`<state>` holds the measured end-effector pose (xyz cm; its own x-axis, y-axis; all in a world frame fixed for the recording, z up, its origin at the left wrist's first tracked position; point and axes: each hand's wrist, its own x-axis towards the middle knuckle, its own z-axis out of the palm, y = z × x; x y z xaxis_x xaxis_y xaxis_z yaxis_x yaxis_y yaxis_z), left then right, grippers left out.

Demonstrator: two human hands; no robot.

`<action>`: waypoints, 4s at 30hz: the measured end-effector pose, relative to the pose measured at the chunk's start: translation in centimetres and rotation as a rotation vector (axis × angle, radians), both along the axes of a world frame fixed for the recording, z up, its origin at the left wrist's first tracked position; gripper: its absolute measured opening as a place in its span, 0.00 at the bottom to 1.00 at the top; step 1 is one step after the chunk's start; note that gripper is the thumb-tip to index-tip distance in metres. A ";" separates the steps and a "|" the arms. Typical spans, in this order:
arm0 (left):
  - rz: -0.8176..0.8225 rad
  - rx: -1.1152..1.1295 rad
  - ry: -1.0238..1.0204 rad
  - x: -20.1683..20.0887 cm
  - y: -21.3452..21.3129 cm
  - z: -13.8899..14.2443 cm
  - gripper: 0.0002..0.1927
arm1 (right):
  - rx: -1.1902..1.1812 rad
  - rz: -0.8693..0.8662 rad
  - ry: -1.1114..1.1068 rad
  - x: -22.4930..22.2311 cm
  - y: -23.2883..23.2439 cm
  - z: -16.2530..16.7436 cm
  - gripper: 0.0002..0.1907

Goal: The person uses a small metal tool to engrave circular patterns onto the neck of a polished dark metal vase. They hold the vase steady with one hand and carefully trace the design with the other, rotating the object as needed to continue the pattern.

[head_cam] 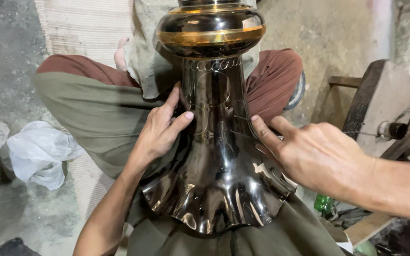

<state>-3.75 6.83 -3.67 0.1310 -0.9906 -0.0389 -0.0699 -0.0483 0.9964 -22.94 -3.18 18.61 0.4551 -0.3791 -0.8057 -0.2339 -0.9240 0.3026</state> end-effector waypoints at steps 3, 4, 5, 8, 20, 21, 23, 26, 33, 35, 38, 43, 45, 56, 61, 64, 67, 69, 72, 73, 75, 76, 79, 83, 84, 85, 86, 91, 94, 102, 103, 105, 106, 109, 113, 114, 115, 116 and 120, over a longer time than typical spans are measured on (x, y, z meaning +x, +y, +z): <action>0.008 -0.078 -0.006 0.0 0.3 0.0 0.42 | 0.064 0.006 0.103 -1.0 -1.7 -0.3 0.55; 0.003 -0.053 0.001 0.0 0.3 0.0 0.42 | 0.093 0.003 0.167 -1.1 -2.6 -0.3 0.55; -0.003 -0.029 0.007 0.1 0.4 0.0 0.43 | 0.114 0.063 0.164 -1.2 -3.4 -0.4 0.53; -0.003 -0.045 0.004 0.2 0.4 -0.1 0.44 | 0.173 0.344 0.016 -0.6 -5.7 -0.6 0.45; 0.020 0.049 -0.038 0.4 0.9 -0.5 0.42 | 0.094 1.173 -0.280 0.8 -7.9 -1.1 0.18; 0.016 0.061 -0.036 0.4 1.0 -0.3 0.42 | 0.086 1.121 -0.229 0.0 -7.6 -1.3 0.16; 0.012 0.087 -0.030 0.5 1.3 0.0 0.41 | 0.129 0.854 -0.257 -1.8 -8.0 -2.2 0.10; 0.042 0.152 -0.057 0.6 2.4 0.9 0.40 | 0.285 0.203 -0.460 -5.9 -10.2 -4.9 0.23; 0.194 0.170 0.068 0.5 8.3 2.4 0.34 | 0.756 -0.702 -1.128 -19.1 -9.7 -16.0 0.31; 0.226 0.132 0.105 0.0 10.0 2.5 0.33 | 0.823 -0.937 -1.162 -22.7 -7.2 -18.0 0.34; 0.267 0.076 0.175 -1.2 11.7 2.4 0.33 | 0.903 -1.114 -1.368 -24.8 -4.3 -20.5 0.29; 0.497 0.054 0.219 -3.7 12.3 1.8 0.25 | 0.329 -0.493 -1.578 -23.0 -1.7 -21.7 0.18; 0.587 0.027 0.229 -4.1 12.1 1.6 0.22 | 0.437 -0.389 -1.739 -21.7 -1.6 -21.1 0.16; 0.480 -0.035 0.418 -1.3 6.9 0.0 0.12 | 0.693 0.042 -1.712 -14.9 0.4 -9.9 0.11; 0.390 0.024 0.226 -2.2 2.3 -1.3 0.12 | 0.597 0.178 -1.502 -11.8 4.1 -7.6 0.13; 0.284 0.072 0.501 -1.8 1.5 -0.9 0.22 | 0.532 0.185 -1.425 -10.6 4.9 -7.6 0.10; 0.098 0.079 0.487 -0.8 1.6 0.6 0.39 | 0.608 0.304 -1.437 -9.8 4.8 -7.5 0.14; -0.089 -0.041 0.351 -0.2 1.8 1.8 0.54 | 0.632 0.363 -1.386 -9.0 5.5 -7.1 0.13; -0.095 0.052 0.364 0.5 1.3 3.5 0.60 | 0.600 0.463 -1.380 -6.9 7.2 -7.4 0.12; -0.109 0.086 0.361 0.8 1.0 3.8 0.59 | 0.588 0.481 -1.386 -6.3 7.8 -7.5 0.11; -0.131 0.161 0.369 1.2 0.2 4.1 0.58 | 0.698 0.392 -1.313 -5.2 8.9 -7.6 0.13; -0.147 0.136 0.330 1.3 -0.2 4.1 0.56 | 0.742 0.351 -1.280 -4.6 9.1 -7.7 0.14; -0.198 0.106 0.297 1.5 -0.7 3.6 0.53 | 0.783 0.288 -1.169 -3.1 8.9 -7.6 0.14; -0.167 0.143 0.297 1.2 -0.3 2.7 0.56 | 1.095 -0.095 -0.901 -2.6 6.6 -7.2 0.21; -0.153 0.151 0.259 1.0 -0.1 2.6 0.56 | 1.152 -0.159 -1.039 -3.1 5.7 -7.0 0.21; -0.122 0.123 0.195 0.8 0.2 2.7 0.57 | 1.201 -0.223 -1.179 -3.7 4.6 -6.9 0.22; -0.090 0.096 0.132 0.6 0.4 2.9 0.58 | 1.185 -0.292 -1.223 -4.3 3.3 -6.9 0.20; 0.123 0.168 -0.385 -0.9 1.6 5.8 0.55 | 0.699 -0.489 -1.457 -7.1 -2.0 -6.4 0.15; 0.160 -0.095 -0.633 -2.6 2.0 8.0 0.38 | 0.486 -0.627 -1.449 -8.1 -3.5 -5.7 0.22; -0.104 -0.110 -0.816 -6.1 -0.1 9.9 0.29 | 0.344 -0.423 -1.423 -8.6 -4.2 -5.3 0.16; -0.102 -0.105 -0.818 -6.1 -0.2 9.9 0.29 | 0.350 -0.416 -1.422 -8.5 -4.4 -5.3 0.16; -0.097 -0.092 -0.820 -6.2 -0.3 9.8 0.30 | 0.364 -0.383 -1.439 -8.4 -4.5 -5.2 0.16; -0.097 -0.090 -0.820 -6.2 -0.3 9.8 0.31 | 0.371 -0.358 -1.458 -8.3 -4.5 -5.2 0.16; -0.094 -0.077 -0.816 -6.2 -0.2 9.7 0.31 | 0.347 -0.336 -1.451 -8.1 -4.4 -5.0 0.17; -0.093 -0.070 -0.819 -6.2 -0.1 9.6 0.31 | 0.324 -0.328 -1.415 -7.9 -4.5 -4.7 0.17; -0.093 -0.074 -0.820 -6.3 -0.1 9.6 0.31 | 0.322 -0.325 -1.413 -7.8 -4.5 -4.6 0.17; -0.090 -0.074 -0.818 -6.3 -0.1 9.6 0.30 | 0.320 -0.323 -1.411 -7.7 -4.5 -4.5 0.17; -0.089 -0.074 -0.817 -6.3 -0.1 9.6 0.30 | 0.318 -0.322 -1.408 -7.6 -4.5 -4.5 0.17; -0.086 -0.064 -0.812 -6.4 -0.2 9.7 0.29 | 0.326 -0.300 -1.373 -7.4 -4.5 -3.9 0.17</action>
